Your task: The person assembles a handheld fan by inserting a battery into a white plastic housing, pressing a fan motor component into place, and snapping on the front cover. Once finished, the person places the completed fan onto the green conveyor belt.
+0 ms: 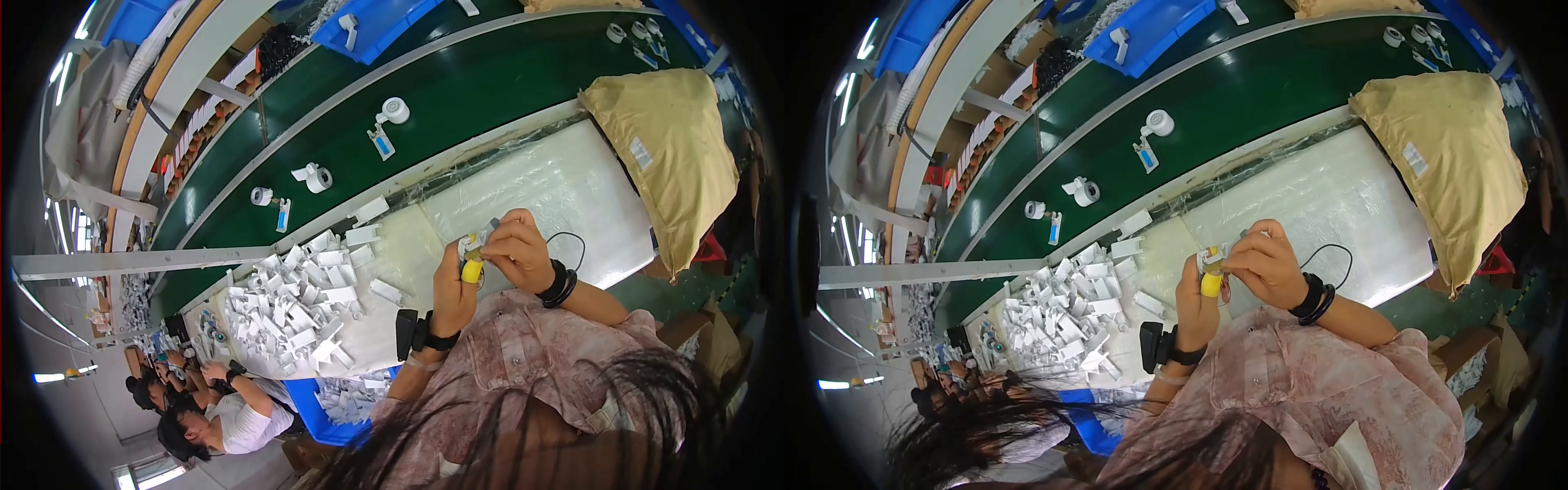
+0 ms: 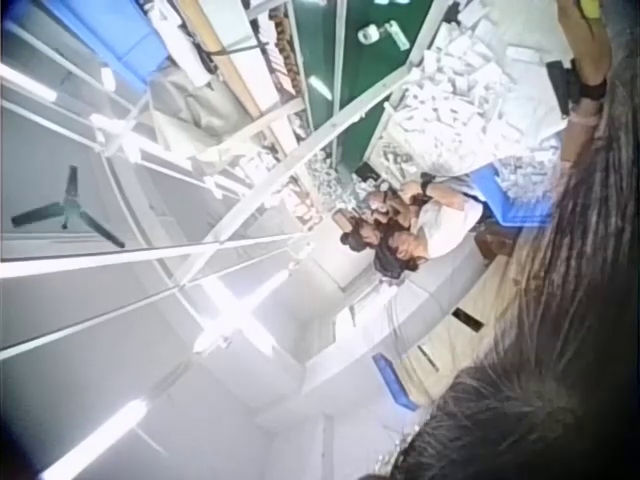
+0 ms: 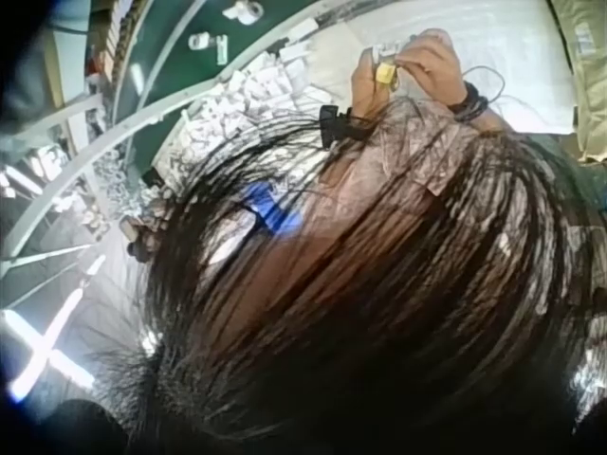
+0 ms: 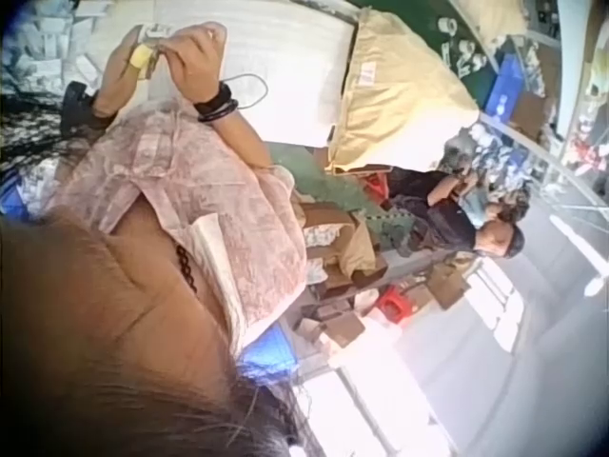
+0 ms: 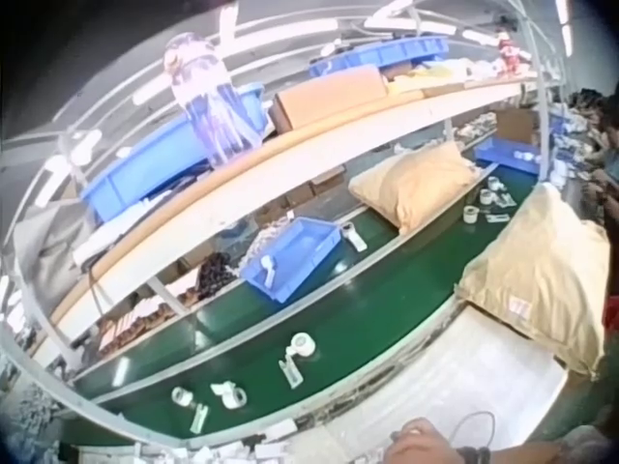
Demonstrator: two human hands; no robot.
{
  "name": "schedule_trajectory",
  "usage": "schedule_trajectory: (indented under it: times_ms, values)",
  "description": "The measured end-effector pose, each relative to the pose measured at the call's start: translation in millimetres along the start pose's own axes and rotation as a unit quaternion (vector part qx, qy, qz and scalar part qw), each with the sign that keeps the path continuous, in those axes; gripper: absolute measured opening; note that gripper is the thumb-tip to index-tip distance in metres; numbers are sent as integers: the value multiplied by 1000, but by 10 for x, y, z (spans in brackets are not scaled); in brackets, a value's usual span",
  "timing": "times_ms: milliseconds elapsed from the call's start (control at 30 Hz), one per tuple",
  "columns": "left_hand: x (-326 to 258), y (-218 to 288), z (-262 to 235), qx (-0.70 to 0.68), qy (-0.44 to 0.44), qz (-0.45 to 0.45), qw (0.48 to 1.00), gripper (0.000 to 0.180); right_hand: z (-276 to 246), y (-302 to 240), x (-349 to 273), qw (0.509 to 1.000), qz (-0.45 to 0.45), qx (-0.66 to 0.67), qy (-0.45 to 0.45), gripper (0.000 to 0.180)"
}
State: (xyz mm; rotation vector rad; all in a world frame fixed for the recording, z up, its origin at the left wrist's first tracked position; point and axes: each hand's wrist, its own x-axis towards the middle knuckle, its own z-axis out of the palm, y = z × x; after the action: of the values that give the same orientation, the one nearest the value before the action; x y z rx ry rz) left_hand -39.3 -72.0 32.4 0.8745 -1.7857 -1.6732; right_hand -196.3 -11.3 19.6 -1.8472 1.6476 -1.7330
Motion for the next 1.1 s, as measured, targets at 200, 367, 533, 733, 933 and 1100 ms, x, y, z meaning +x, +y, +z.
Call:
schedule_trajectory:
  times_ms: [200, 367, 533, 733, 933, 1100]
  values:
    - [9, 72, 46, 5, 16, -5, 1000, 25, -7, -2, 4, 1000, -1, -10, -2, 24]
    - [32, 53, 38, 36, 34, 22, 999, 21, 19, -23, 30, 1000, -3, -12, -3, 23]
    - [106, -45, -74, -42, 15, -75, 996, 30, 146, 58, 72, 1000, 27, -7, -2, 20]
    - [522, -699, -1003, 185, -13, 45, 982, 37, 249, 681, 294, 990, 130, 15, -56, 9]
    - [1104, -1769, -3380, 398, 284, -15, 872, 28, 281, 1622, 894, 981, 184, 22, -62, 7]
    - [1483, -2144, -4359, 611, 409, -177, 654, 59, 369, 2343, 1356, 980, 151, -110, -69, 8]
